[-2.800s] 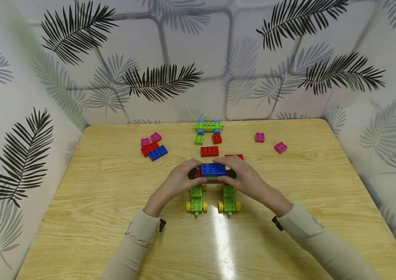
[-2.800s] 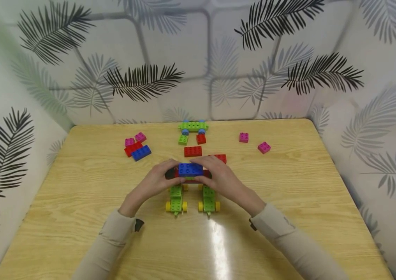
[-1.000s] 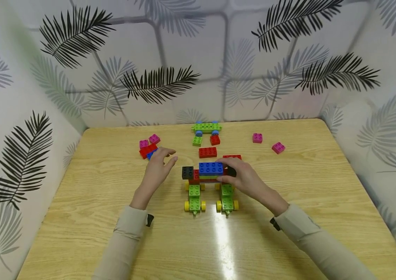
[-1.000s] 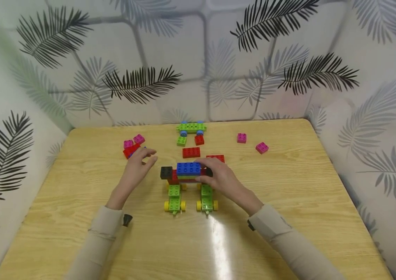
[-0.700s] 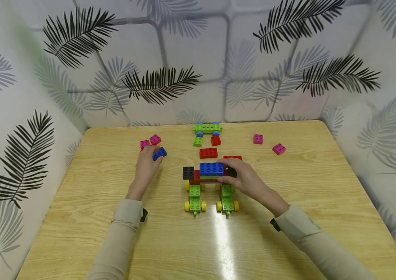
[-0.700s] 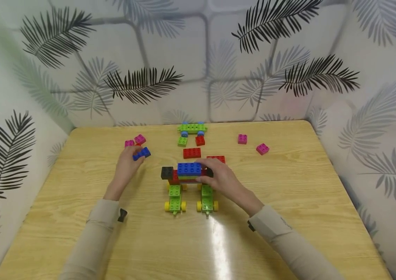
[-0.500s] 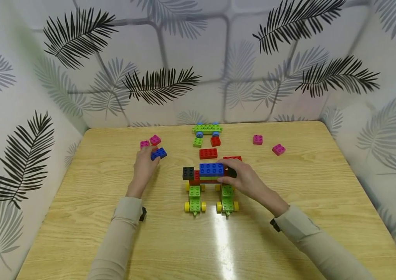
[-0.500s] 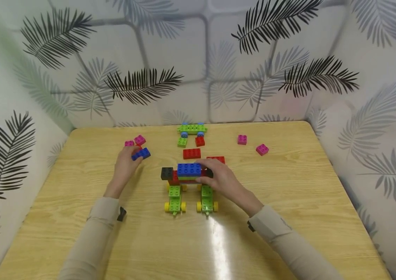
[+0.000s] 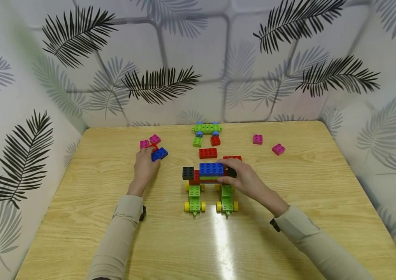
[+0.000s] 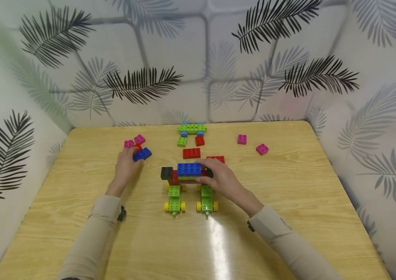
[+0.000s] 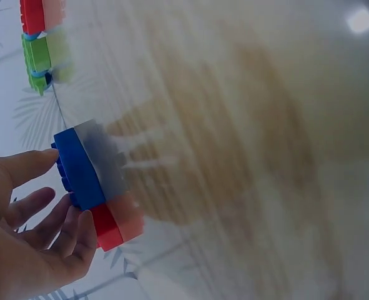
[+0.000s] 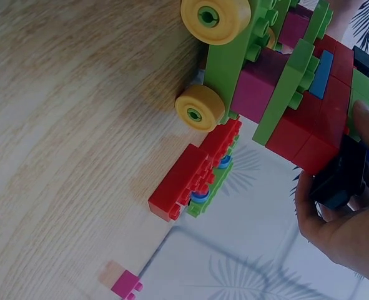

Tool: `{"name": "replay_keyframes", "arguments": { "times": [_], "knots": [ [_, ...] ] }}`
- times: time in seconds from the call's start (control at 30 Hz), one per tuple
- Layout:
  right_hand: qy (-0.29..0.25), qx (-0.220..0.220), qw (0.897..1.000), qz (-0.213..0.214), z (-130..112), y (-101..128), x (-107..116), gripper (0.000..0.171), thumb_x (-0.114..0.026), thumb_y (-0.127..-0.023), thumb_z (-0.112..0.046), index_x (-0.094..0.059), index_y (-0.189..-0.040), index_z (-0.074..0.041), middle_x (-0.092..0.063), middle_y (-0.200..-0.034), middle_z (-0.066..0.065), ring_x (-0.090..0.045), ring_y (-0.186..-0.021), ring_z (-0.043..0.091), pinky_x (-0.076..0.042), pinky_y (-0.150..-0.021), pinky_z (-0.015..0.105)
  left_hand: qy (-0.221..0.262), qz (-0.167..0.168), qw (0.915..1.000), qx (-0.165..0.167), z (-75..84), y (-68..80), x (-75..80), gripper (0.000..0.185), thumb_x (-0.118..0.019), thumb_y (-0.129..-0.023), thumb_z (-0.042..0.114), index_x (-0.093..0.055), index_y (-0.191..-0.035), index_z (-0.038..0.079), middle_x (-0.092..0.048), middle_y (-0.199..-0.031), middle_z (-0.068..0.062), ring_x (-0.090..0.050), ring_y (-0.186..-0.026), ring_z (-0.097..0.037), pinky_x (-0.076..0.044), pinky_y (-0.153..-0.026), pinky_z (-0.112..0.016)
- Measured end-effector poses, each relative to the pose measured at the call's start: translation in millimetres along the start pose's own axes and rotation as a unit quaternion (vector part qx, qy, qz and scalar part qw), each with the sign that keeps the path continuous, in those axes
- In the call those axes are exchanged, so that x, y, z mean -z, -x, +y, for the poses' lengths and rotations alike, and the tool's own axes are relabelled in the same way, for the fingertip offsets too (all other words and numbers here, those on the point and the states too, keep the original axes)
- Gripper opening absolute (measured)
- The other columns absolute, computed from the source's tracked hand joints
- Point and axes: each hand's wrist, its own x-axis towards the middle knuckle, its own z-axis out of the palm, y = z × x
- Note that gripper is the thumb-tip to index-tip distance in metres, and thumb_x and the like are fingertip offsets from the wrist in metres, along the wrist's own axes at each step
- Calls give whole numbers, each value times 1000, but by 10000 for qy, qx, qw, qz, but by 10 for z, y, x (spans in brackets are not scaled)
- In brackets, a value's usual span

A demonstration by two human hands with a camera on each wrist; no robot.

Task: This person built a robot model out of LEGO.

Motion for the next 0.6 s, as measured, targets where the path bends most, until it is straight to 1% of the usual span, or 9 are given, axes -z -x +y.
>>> {"name": "replay_keyframes", "arguments": {
  "times": [0.13,0.37,0.5,0.6],
  "knots": [
    [-4,-3,10000,-7,0,2,6,49,-75,-84,-17,-58,-130,-9,-62,-125,10,-60,-109,25,-49,-91,44,-114,-69,9999,-49,27,2,-9,43,-67,-90,11,-54,-129,0,-51,-127,-22,-43,-117,-40,-42,-94,-55],
    [-3,23,10000,7,1,2,12,49,-75,-84,-17,-58,-130,-7,-61,-125,10,-60,-109,25,-50,-91,44,-537,-299,9979,-177,22,-10,-48,44,-70,-88,13,-56,-127,-2,-55,-124,-24,-47,-110,-41,-45,-89,-54],
    [10,63,10000,32,-1,1,16,49,-75,-84,-17,-58,-129,-7,-62,-125,10,-61,-109,25,-50,-91,44,-458,-350,9982,-164,44,2,-46,43,-69,-88,13,-56,-127,-1,-56,-123,-22,-48,-109,-40,-46,-88,-53],
    [-8,85,10000,35,6,2,16,49,-75,-84,-16,-59,-129,-6,-62,-124,10,-61,-108,25,-50,-90,44,-217,-231,9992,-224,93,13,-27,41,-69,-89,14,-58,-126,0,-58,-123,-19,-50,-107,-38,-46,-86,-51]
  ]
}}
